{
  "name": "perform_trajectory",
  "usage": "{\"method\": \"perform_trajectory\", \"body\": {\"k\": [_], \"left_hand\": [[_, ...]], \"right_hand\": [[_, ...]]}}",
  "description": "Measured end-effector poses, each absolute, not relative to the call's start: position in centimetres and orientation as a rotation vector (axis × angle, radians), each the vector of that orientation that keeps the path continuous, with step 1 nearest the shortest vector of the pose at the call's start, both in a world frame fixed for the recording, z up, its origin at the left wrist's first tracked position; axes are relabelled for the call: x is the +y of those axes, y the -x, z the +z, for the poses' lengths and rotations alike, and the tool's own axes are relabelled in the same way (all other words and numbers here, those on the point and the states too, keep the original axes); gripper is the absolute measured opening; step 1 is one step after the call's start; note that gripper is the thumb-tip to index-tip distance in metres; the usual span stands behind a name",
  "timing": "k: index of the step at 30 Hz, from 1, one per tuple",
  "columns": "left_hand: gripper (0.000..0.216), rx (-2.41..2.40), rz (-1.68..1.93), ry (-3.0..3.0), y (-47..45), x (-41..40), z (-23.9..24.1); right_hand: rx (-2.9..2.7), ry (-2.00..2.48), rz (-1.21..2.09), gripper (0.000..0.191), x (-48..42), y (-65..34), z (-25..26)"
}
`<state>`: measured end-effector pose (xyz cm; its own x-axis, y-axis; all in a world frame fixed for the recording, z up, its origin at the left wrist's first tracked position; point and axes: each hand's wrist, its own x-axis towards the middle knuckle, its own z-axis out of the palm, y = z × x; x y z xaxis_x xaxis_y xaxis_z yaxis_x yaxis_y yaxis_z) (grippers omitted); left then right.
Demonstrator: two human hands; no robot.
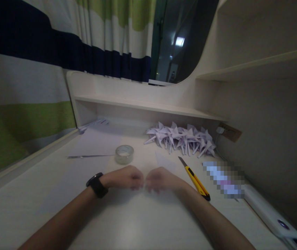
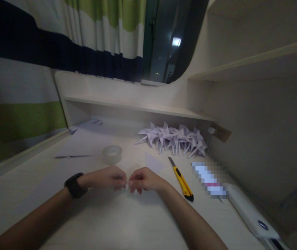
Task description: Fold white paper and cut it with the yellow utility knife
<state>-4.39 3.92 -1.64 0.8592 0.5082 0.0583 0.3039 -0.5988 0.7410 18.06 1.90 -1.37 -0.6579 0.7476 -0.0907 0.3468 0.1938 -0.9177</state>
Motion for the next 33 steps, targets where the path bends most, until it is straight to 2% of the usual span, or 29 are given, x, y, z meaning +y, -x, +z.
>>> {"method": "perform_trajectory", "body": {"k": [4,10,21,33], "left_hand": [[0.025,0.596,0.310,-2.161,4.2,3.8,-2.0],[0.023,0.660,0.253,-2.102,4.4,4.2,-2.4],[0.030,0.641,0.237,-2.097,4.3,4.3,-3.1],[0.025,0.612,0.177,-2.034,4.3,4.1,-2.4]], "right_hand": [[-2.144,1.028,1.372,0.033,1.5,-17.4,-1.5],[-2.145,1.010,1.407,0.026,2.6,-19.2,-1.5],[-2.206,1.060,1.245,0.022,1.7,-17.1,-3.0],[-2.293,0.959,1.445,0.018,2.0,-17.7,-2.3]]}}
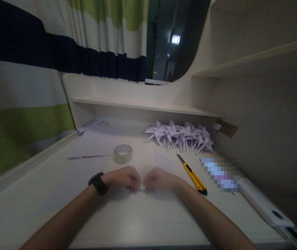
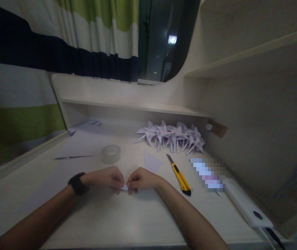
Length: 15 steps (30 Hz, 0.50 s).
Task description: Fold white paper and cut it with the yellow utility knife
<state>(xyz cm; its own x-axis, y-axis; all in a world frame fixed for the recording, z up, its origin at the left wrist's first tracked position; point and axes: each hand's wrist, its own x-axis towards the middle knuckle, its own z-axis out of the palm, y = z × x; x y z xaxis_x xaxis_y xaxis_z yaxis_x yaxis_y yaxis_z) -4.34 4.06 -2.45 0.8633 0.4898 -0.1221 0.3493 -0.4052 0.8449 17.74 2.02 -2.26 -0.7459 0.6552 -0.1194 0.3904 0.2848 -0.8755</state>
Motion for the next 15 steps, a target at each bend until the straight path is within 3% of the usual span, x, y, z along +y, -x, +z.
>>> {"method": "perform_trajectory", "body": {"k": [15], "left_hand": [[0.027,0.577,0.153,-2.014,4.6,4.5,-3.0]], "right_hand": [[-2.245,0.897,1.699,0.018,3.2,-19.0,-2.7]]}}
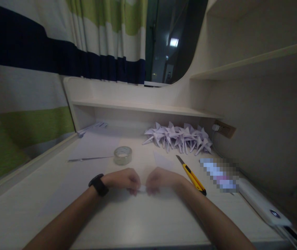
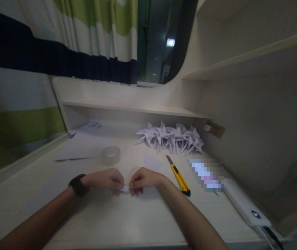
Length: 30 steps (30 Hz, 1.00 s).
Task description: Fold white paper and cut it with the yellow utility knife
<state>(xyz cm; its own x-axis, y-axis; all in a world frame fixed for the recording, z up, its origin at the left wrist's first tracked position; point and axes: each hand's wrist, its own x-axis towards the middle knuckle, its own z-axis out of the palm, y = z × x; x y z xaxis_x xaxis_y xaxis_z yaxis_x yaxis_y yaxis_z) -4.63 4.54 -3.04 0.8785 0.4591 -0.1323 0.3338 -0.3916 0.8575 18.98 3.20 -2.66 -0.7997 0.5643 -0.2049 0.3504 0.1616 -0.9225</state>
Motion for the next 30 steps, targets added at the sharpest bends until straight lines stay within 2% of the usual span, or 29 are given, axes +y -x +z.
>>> {"method": "perform_trajectory", "body": {"k": [8,15,21,30], "left_hand": [[0.029,0.612,0.155,-2.011,4.6,4.3,-3.0],[0.035,0.646,0.138,-2.069,4.3,4.2,-2.8],[0.030,0.679,0.193,-2.157,4.1,4.1,-3.3],[0.020,0.738,0.144,-2.235,3.8,4.1,-2.3]], "right_hand": [[-2.179,1.070,1.609,0.026,2.8,-18.1,-3.1],[-2.281,1.088,1.458,0.020,2.7,-17.8,-3.7],[-2.329,1.086,1.447,0.014,2.8,-17.6,-3.3],[-2.283,1.037,1.468,0.017,3.8,-17.6,-4.9]]}}
